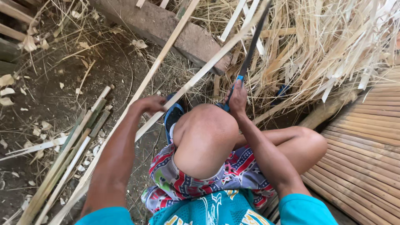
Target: The person sits on the ground and uses a machete to shave thin strips from a bamboo pole, repeatedly drawing the blade along the pole to remove the outer layer. The person holds the pole with one hand and wields the machete with the other, working over a wooden support.
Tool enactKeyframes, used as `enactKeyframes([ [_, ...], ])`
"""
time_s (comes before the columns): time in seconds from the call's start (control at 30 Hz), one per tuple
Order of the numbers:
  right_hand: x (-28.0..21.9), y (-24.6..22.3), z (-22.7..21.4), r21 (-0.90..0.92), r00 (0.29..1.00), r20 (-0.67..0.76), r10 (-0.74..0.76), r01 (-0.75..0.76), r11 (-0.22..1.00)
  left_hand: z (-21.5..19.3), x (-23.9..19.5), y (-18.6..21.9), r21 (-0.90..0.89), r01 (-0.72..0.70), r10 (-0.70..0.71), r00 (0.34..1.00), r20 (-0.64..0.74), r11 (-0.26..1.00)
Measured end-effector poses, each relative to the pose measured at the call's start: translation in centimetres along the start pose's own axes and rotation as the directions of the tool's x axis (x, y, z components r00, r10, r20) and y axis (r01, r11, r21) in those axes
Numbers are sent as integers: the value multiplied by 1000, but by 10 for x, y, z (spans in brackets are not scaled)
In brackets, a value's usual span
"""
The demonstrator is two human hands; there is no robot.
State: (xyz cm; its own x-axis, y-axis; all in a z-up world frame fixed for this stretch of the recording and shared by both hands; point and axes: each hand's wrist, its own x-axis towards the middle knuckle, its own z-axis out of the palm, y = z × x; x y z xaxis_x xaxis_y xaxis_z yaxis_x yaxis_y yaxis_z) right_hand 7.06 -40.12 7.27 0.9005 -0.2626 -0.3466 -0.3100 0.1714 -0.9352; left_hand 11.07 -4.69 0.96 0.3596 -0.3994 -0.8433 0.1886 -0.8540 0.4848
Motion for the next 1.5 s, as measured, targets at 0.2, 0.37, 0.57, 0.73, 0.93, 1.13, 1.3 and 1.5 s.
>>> enactKeyframes([
  [0.2,-2,-32,-2,-408,877,209,-432,480,777,10,-48,-30,-10,298,-292,942,166,955],
  [0.37,5,-16,-13,-445,865,296,-406,501,742,25,-47,-46,-76,375,-360,919,163,924],
  [0.57,18,47,-36,-733,962,186,-200,272,624,15,-29,-45,-3,327,-327,944,52,945],
  [0.73,20,43,-38,-414,990,81,-119,141,899,-42,18,66,-166,-223,123,875,-468,960],
  [0.93,20,4,-38,-353,982,42,-182,185,917,10,91,69,-129,-335,229,833,-504,933],
  [1.13,2,-39,-20,-471,918,144,-368,391,791,46,101,79,-604,-334,93,914,-394,724],
  [1.3,-8,-52,-11,-295,821,245,-515,569,768,35,85,103,-126,-500,293,673,-680,857],
  [1.5,15,18,-31,-730,943,251,-218,332,597,23,76,106,139,-232,262,676,-689,963],
])
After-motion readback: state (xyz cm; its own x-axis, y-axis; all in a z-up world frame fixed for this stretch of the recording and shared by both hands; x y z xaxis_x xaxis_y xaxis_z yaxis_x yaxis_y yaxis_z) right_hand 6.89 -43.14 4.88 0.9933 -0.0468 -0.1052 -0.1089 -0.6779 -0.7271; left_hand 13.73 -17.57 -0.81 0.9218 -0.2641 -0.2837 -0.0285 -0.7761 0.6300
